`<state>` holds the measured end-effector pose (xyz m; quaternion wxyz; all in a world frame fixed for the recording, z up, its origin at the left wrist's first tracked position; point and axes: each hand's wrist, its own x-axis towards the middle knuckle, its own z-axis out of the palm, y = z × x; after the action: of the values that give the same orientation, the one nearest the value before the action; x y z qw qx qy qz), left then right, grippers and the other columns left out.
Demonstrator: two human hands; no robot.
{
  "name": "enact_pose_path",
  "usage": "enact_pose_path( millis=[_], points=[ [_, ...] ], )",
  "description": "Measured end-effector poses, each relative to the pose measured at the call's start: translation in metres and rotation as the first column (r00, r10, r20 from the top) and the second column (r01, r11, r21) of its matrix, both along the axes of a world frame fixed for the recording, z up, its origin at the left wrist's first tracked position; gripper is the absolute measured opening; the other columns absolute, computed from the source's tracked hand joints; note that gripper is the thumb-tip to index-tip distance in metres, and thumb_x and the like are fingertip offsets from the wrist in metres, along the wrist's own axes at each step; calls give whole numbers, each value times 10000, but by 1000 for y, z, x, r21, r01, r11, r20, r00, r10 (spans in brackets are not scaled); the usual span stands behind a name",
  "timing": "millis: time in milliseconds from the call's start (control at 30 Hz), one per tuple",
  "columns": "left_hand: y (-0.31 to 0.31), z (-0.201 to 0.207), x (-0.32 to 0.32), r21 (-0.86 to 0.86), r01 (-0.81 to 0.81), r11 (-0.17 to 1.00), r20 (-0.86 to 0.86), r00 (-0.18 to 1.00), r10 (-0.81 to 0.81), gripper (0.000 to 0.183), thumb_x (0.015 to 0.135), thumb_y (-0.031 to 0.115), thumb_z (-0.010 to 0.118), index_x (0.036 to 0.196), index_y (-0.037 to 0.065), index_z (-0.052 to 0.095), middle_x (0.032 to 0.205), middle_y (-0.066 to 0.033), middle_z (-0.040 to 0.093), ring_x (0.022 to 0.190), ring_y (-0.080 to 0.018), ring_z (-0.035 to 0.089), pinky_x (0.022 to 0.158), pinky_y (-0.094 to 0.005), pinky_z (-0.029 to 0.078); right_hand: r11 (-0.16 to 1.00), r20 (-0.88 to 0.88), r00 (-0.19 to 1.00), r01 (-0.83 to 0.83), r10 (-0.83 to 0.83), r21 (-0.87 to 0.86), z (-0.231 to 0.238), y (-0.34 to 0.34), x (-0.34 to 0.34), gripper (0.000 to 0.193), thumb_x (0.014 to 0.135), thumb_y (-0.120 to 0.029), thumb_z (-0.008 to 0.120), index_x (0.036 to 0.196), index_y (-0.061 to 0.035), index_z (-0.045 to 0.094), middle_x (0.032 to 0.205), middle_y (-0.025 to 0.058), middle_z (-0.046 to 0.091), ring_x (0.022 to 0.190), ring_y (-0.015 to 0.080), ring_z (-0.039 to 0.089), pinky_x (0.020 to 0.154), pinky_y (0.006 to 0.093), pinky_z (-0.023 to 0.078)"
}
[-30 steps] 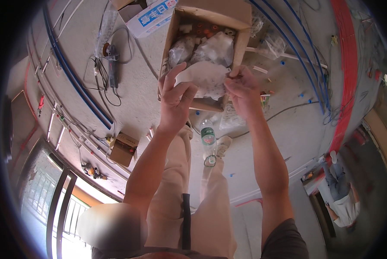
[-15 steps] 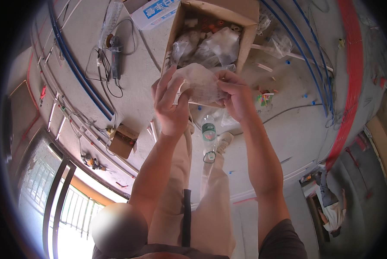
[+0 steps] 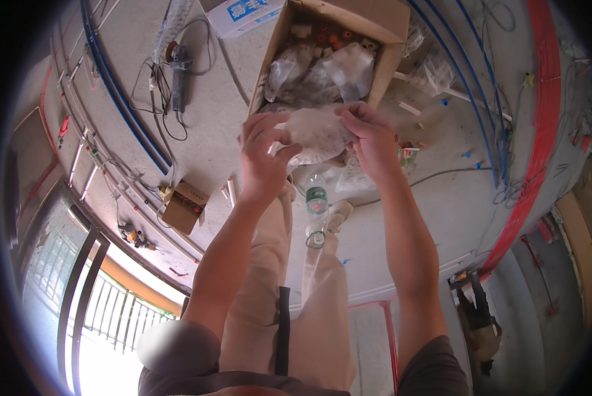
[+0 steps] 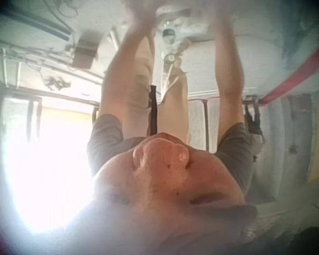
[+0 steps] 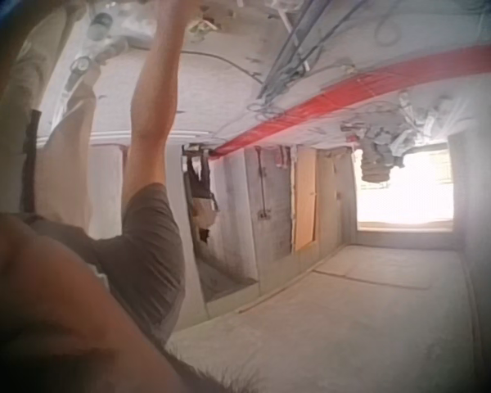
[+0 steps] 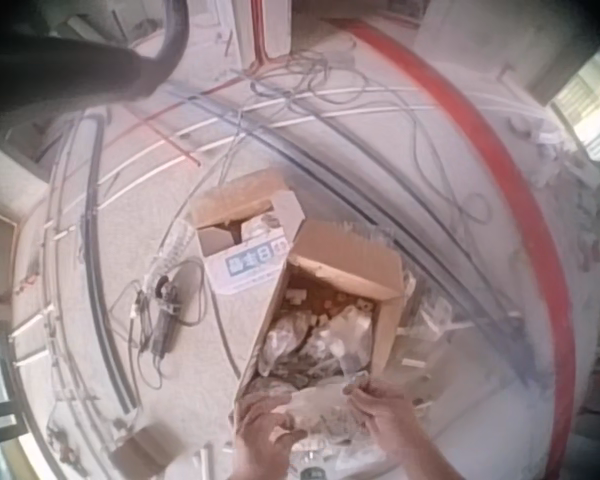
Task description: The person connects white PVC pipes using elbow joints and a pipe cutter. They measure and cut the pipes, then attach them to the existing framework on the floor.
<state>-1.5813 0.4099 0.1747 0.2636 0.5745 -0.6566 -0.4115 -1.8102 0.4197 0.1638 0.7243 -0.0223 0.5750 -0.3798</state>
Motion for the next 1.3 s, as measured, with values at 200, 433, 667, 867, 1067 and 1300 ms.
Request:
enact_pose_path(
  millis=[200,433,667,867,1067,1300],
  points=[
    [-18,17,8,-228,14,973,182,983,29,229,696,41,832,801,96,637,1331,-47,700,1316,-329,523,1092,-489,312,682,-893,429,-694,134,-231,11,-54,22,182,1022,-90,645,1177,-16,705,943,103,766,761,161,673,704,299,532],
    [-68,-16,3,-75,-214,974,203,953,225,168,741,75,817,806,79,662,1372,-117,688,1372,-361,490,1138,-517,271,732,-803,585,-498,-112,-465,52,-77,55,207,1059,-86,597,1225,-29,705,1035,120,779,815,142,709,760,297,595],
    [-62,-16,16,125,-158,979,-48,985,165,157,737,98,842,808,74,703,1411,-123,677,1418,-353,471,1161,-518,339,885,-732,647,-188,-214,-426,27,-93,40,216,1092,-127,559,1226,-50,711,966,42,714,780,90,652,685,266,590],
    [-91,-41,21,558,12,830,-482,819,311,116,768,43,771,813,7,670,1485,-150,624,1396,-248,510,1110,-372,409,880,-737,659,-251,-150,-404,9,-115,33,205,1089,-126,564,1213,-44,705,944,60,704,748,95,644,669,264,585],
    [-116,-115,-26,658,131,742,-510,802,311,450,829,22,814,1264,-44,721,879,23,624,800,-93,540,778,-276,438,883,-795,575,-254,-190,-395,-18,-131,19,230,1010,-141,649,1201,-24,700,1098,131,695,893,189,674,844,348,568],
    [-105,-198,-47,793,178,582,-558,596,578,329,815,-36,810,1139,-32,751,916,-23,676,842,-137,626,834,-295,489,603,-901,306,-795,307,-65,-73,-100,24,462,901,-110,731,1349,-46,635,1356,194,607,1208,245,625,985,368,526]
  ],
)
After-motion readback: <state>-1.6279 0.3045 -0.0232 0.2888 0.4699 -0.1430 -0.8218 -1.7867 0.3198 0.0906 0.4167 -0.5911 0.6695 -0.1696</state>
